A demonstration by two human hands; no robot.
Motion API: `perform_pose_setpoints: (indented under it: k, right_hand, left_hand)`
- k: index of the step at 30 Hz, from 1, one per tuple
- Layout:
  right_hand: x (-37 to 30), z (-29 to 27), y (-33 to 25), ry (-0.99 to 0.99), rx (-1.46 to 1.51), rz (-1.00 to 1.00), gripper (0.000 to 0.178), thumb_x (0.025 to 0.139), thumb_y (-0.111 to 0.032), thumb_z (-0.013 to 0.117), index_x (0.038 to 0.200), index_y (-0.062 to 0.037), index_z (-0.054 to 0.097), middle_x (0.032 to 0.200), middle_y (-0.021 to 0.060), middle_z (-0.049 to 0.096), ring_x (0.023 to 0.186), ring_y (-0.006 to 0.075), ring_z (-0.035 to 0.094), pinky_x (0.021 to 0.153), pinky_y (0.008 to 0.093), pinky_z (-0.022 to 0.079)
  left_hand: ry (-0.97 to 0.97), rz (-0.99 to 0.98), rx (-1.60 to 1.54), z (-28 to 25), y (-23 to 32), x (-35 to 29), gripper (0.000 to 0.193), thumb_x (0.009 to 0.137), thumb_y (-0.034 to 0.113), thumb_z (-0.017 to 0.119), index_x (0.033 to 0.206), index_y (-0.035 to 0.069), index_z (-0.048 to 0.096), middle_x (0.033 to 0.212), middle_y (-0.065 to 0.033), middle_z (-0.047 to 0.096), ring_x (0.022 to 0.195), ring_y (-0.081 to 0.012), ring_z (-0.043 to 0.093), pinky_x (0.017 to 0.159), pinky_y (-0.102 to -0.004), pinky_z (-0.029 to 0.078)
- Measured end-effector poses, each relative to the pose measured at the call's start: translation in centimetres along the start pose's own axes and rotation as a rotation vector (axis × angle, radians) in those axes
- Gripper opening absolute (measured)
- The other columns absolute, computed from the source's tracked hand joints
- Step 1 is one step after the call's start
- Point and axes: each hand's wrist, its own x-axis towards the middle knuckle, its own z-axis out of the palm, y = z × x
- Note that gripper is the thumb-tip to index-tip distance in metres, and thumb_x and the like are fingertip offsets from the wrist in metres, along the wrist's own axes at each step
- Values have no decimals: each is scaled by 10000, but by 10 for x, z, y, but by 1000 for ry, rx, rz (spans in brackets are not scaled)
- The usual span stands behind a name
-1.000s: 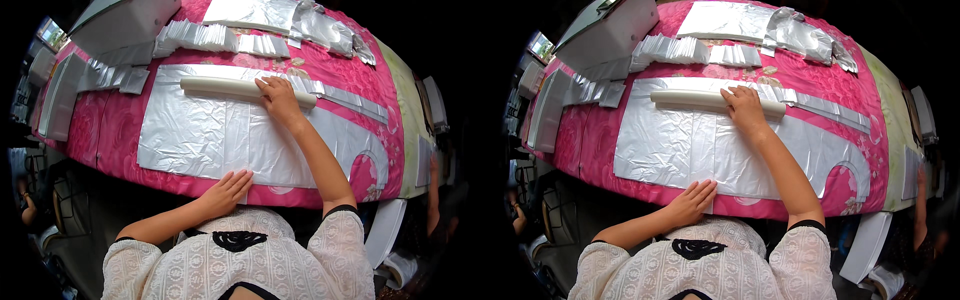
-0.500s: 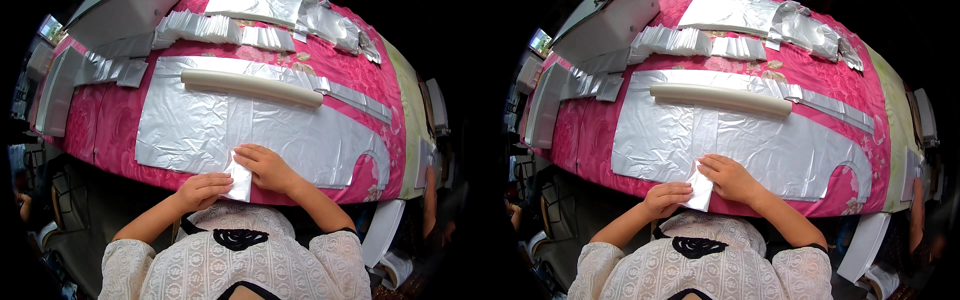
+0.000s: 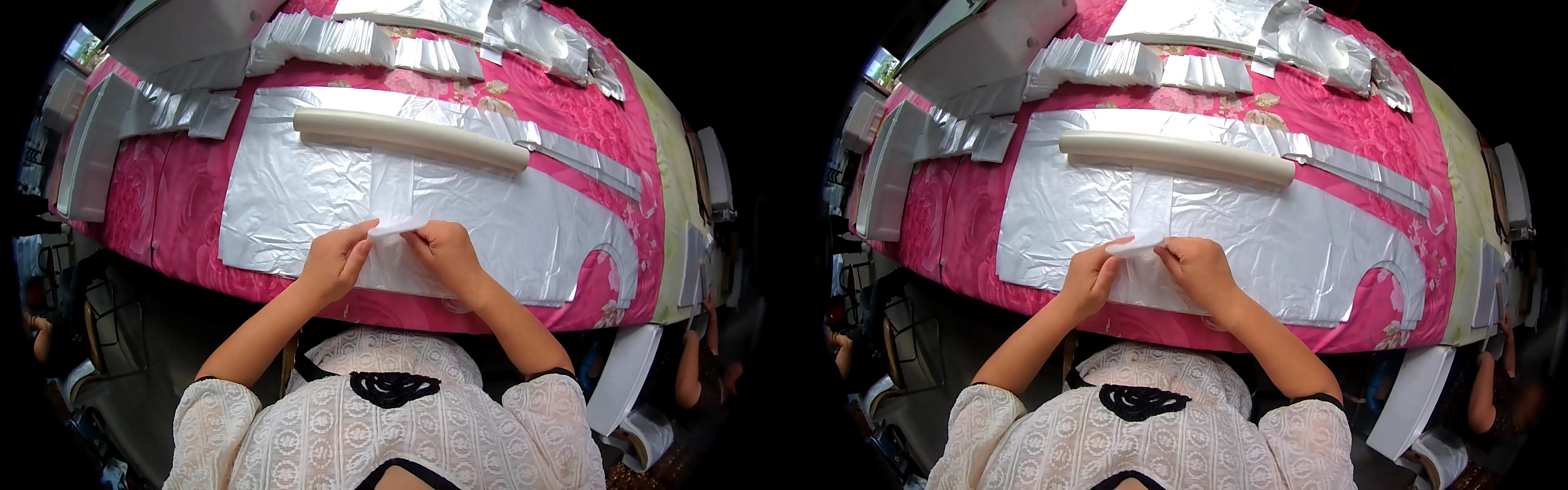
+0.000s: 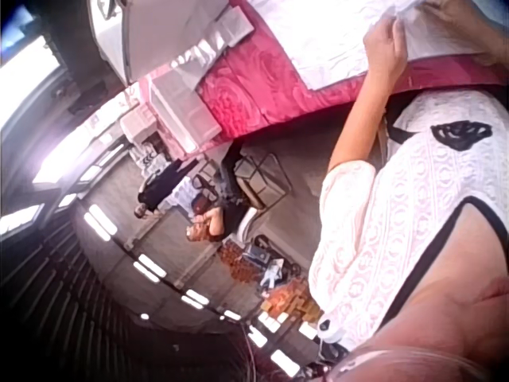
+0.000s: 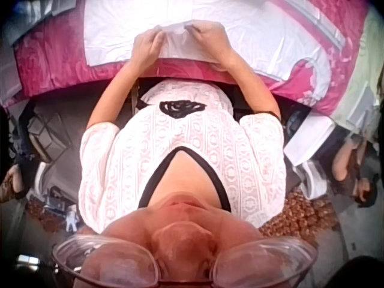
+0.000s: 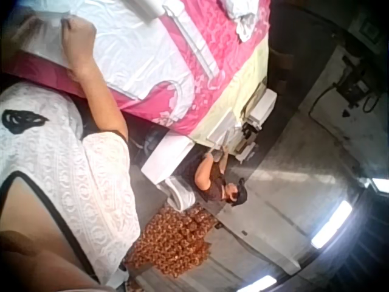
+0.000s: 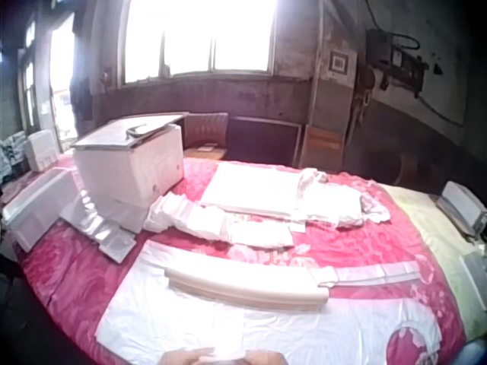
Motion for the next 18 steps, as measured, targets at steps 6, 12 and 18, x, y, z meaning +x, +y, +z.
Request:
perform_pose_setpoints:
  k: [6, 12, 18]
  right_hand:
    - [43, -16, -4, -277, 273, 624, 243, 824, -199, 616, 754, 32, 641, 605, 46, 619, 536, 106, 588, 533, 256, 445]
    - [32, -11, -11, -173, 66, 497, 255, 768, -191, 688, 923, 3, 629, 771, 96, 645, 720, 173, 630, 649, 296, 486]
    - [24, -7, 16, 99, -405, -451, 516, 698, -148, 708, 1170, -23, 539, 1226, 160, 519, 1134, 292, 495, 973, 394, 392]
  left_hand:
    - [133, 66, 178, 5, 14, 16, 569, 879, 212, 506, 1354, -38, 317, 1368, -227, 366, 1249, -329, 393, 1017, -400, 323]
    - [-103, 48, 676, 33, 7, 7, 693, 867, 375, 478, 1374, -52, 273, 1453, -203, 251, 1370, -311, 203, 1108, -420, 167]
    - [7, 90, 543, 24, 9, 18, 663, 778, 258, 606, 1314, -49, 366, 1358, -196, 390, 1253, -332, 385, 1049, -411, 287]
